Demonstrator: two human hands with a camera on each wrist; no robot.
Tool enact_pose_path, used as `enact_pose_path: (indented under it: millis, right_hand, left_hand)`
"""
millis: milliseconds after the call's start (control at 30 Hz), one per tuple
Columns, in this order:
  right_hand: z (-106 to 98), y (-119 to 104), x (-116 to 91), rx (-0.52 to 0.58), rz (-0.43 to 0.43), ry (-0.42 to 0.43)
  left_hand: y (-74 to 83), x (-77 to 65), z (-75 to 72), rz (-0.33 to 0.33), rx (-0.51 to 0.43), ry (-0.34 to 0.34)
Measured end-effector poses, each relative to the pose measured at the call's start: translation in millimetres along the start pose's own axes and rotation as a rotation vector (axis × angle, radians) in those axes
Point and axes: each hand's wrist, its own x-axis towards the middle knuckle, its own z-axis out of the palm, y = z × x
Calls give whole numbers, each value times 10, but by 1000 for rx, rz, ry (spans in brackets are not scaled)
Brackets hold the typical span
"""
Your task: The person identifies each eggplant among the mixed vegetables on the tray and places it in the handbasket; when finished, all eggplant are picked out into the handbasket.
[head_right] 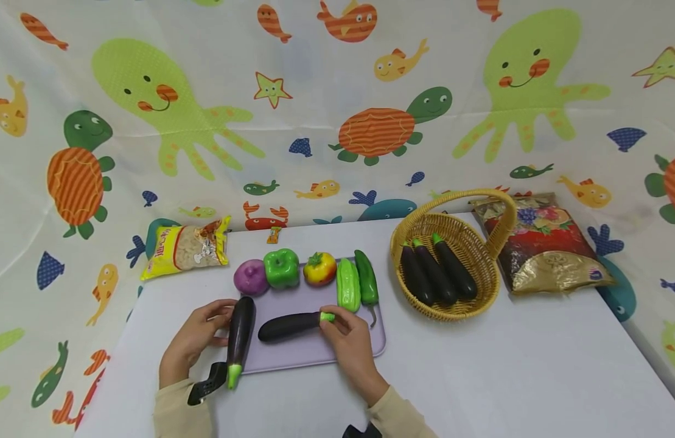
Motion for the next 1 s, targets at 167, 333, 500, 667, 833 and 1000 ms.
enact_pose_path:
  millis: [167,333,500,667,833,1000]
  right_hand:
    - [-35,-66,-24,26,-44,19]
    - [-98,-229,-79,72,-63,40]
    - [-241,-414,-151,103,-114,26]
    - [-454,-583,-224,62,-193,-1]
    - [-691,-745,-281,-8,-202,32]
    - [-983,-945,-278,-7,-192,26]
  left_hand:
    - [-9,-2,-3,-5,-5,-1]
    - [-15,2,3,-7,-25,-6]
    - [-14,6,8,-15,-44,-13]
    - [-5,-1,0,-17,-43,-12]
    - [2,-4,-4,-20,-47,-16]
    - [15,-7,3,-22,-46,-22]
